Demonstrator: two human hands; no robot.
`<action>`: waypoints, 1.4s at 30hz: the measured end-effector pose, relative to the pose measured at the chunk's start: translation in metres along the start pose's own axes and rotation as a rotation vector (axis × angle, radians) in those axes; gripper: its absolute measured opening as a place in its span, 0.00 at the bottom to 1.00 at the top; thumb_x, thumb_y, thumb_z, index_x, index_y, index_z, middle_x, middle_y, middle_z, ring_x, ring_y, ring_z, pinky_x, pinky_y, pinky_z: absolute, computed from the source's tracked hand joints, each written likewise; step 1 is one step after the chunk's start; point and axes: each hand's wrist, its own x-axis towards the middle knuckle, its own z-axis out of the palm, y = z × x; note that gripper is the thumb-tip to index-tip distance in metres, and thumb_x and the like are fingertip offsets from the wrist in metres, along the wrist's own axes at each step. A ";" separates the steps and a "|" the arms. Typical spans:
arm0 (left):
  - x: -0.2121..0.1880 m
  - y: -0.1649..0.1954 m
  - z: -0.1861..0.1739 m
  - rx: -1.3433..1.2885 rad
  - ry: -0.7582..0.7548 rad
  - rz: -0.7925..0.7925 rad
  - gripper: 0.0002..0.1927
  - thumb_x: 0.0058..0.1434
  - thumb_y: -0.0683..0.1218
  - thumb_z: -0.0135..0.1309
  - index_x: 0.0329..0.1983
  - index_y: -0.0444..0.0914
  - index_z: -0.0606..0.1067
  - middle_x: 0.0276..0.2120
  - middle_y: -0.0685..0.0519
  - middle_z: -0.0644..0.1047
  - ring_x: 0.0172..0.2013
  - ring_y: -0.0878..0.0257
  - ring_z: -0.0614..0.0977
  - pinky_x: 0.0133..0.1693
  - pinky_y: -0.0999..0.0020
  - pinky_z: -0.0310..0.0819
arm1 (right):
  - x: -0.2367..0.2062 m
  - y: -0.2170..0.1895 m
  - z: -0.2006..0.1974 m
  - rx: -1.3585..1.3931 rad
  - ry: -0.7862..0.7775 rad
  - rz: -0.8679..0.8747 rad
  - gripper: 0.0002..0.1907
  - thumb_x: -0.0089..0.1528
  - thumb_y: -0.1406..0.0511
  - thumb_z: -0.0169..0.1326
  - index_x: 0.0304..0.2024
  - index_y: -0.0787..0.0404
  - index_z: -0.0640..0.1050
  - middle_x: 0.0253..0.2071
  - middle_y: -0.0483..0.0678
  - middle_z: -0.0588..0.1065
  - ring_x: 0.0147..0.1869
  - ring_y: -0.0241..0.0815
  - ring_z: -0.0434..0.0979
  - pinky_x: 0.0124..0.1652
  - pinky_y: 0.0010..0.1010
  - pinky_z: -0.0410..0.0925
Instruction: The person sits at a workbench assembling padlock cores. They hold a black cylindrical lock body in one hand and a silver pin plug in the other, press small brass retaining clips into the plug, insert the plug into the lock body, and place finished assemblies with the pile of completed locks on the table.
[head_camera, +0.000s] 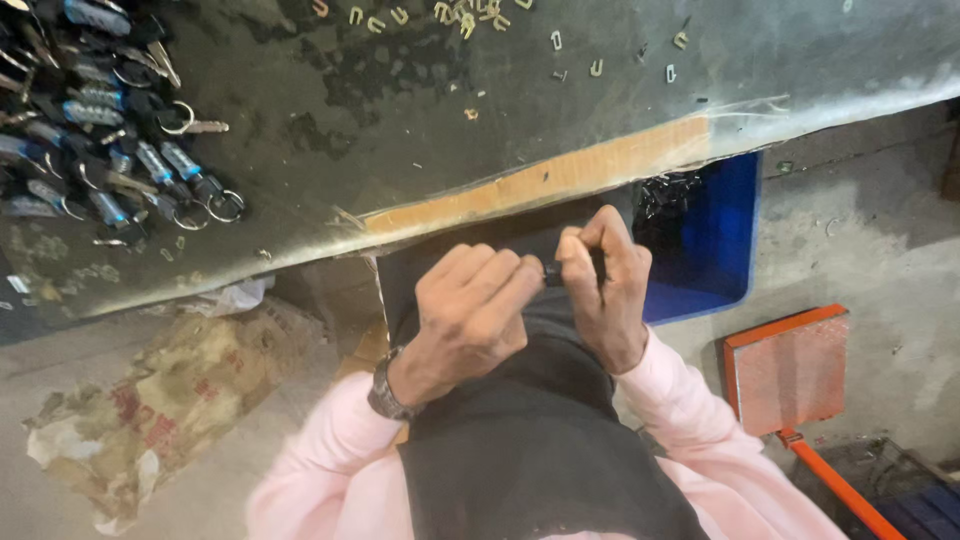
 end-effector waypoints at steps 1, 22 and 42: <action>-0.001 -0.001 0.002 0.038 -0.052 0.048 0.12 0.49 0.36 0.61 0.38 0.33 0.78 0.29 0.51 0.71 0.29 0.56 0.74 0.32 0.62 0.66 | -0.002 0.000 -0.004 -0.112 -0.071 -0.020 0.16 0.77 0.63 0.48 0.35 0.62 0.65 0.28 0.41 0.65 0.28 0.26 0.63 0.31 0.19 0.60; -0.006 -0.105 -0.135 0.772 0.101 -0.325 0.16 0.64 0.34 0.59 0.53 0.42 0.82 0.47 0.52 0.70 0.53 0.56 0.72 0.58 0.58 0.62 | 0.011 0.023 -0.078 -0.395 -0.034 0.074 0.04 0.72 0.74 0.54 0.50 0.67 0.76 0.54 0.54 0.75 0.50 0.43 0.78 0.46 0.30 0.75; 0.052 -0.029 -0.088 -0.011 0.023 -0.090 0.14 0.60 0.51 0.67 0.44 0.43 0.77 0.42 0.56 0.79 0.48 0.60 0.79 0.54 0.60 0.62 | 0.042 -0.015 0.026 0.931 -0.138 0.435 0.22 0.73 0.54 0.48 0.55 0.68 0.70 0.44 0.56 0.73 0.47 0.52 0.77 0.50 0.48 0.72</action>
